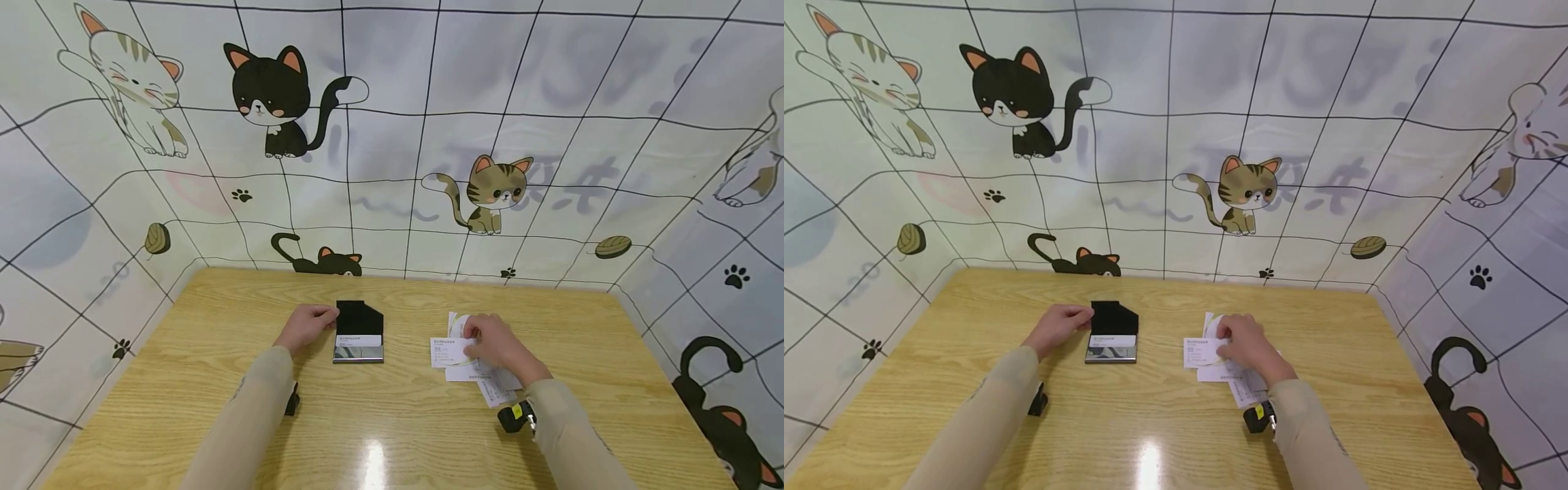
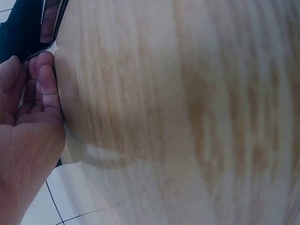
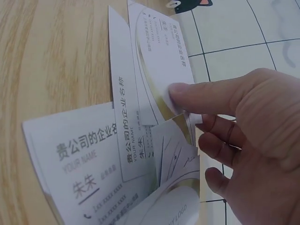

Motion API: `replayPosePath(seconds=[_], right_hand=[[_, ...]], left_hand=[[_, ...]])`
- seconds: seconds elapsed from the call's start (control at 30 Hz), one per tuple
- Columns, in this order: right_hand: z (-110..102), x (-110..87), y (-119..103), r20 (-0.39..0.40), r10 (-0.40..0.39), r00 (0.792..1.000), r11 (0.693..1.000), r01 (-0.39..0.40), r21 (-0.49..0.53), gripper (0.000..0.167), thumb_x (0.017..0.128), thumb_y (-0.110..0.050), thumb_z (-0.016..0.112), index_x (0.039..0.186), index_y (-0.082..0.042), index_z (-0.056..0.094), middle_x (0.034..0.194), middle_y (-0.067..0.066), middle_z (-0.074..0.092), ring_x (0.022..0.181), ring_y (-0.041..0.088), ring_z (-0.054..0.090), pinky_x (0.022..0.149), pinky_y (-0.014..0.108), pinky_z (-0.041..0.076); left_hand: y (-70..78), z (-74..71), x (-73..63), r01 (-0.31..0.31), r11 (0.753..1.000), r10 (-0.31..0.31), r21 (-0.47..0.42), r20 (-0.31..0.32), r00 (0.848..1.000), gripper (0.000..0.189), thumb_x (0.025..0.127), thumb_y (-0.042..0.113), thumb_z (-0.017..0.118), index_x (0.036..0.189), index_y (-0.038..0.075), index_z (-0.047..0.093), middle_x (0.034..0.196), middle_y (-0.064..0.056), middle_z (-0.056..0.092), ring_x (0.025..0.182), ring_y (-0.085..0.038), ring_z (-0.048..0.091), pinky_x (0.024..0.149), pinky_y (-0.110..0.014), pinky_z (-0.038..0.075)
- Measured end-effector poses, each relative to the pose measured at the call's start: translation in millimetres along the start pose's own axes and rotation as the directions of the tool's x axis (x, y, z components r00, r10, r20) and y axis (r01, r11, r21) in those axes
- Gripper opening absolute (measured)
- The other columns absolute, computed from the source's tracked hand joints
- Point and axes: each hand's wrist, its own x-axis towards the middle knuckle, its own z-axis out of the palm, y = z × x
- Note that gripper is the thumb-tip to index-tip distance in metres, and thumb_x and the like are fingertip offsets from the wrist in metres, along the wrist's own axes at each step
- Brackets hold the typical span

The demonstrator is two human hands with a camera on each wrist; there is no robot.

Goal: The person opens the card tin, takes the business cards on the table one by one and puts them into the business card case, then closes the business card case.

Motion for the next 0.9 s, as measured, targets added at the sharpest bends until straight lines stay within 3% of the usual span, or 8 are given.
replayPosePath(seconds=[0.17, 0.37, 0.7, 0.9], right_hand=[[-4.2, -1.5, -0.8, -0.005, -0.027, 1.000, 0.993, 0.028, 0.115, 0.012, 0.092, 0.000, 0.073, 0.092, -0.008, 0.064, 0.087, 0.003, 0.059, 0.080, 0.019, 0.051, 0.070, 0.031, 0.043], [-6.6, -3.0, -1.5, -0.009, -0.056, 0.998, 0.975, 0.057, 0.217, 0.008, 0.094, 0.002, 0.069, 0.095, -0.006, 0.067, 0.089, 0.004, 0.062, 0.082, 0.018, 0.053, 0.071, 0.026, 0.045], [-0.4, -1.3, -7.8, -0.066, -0.079, 0.995, 0.969, 0.093, 0.231, 0.008, 0.094, 0.001, 0.070, 0.097, -0.006, 0.073, 0.091, 0.003, 0.068, 0.082, 0.016, 0.058, 0.075, 0.029, 0.050], [7.9, 0.2, -10.8, -0.082, -0.094, 0.992, 0.963, 0.111, 0.245, 0.004, 0.095, -0.003, 0.071, 0.098, -0.005, 0.073, 0.088, 0.002, 0.068, 0.078, 0.013, 0.057, 0.070, 0.025, 0.048]], left_hand=[[0.2, -0.5, -0.4, 0.013, 1.000, -0.013, 0.002, 0.002, 1.000, 0.030, 0.105, 0.026, 0.063, 0.120, 0.004, 0.077, 0.099, -0.007, 0.077, 0.103, -0.024, 0.071, 0.111, -0.050, 0.044], [2.0, -1.1, -1.4, 0.005, 1.000, -0.005, 0.003, 0.003, 1.000, 0.029, 0.105, 0.025, 0.063, 0.119, 0.004, 0.077, 0.100, -0.007, 0.077, 0.102, -0.023, 0.071, 0.110, -0.049, 0.045], [4.0, -2.9, -2.9, 0.002, 1.000, -0.002, 0.013, 0.009, 1.000, 0.029, 0.105, 0.026, 0.063, 0.119, 0.005, 0.078, 0.100, -0.007, 0.077, 0.104, -0.025, 0.070, 0.109, -0.049, 0.045], [4.3, -2.3, -4.1, 0.003, 1.000, -0.003, 0.014, 0.008, 1.000, 0.030, 0.105, 0.026, 0.063, 0.121, 0.004, 0.077, 0.101, -0.008, 0.077, 0.104, -0.025, 0.071, 0.110, -0.050, 0.045]])
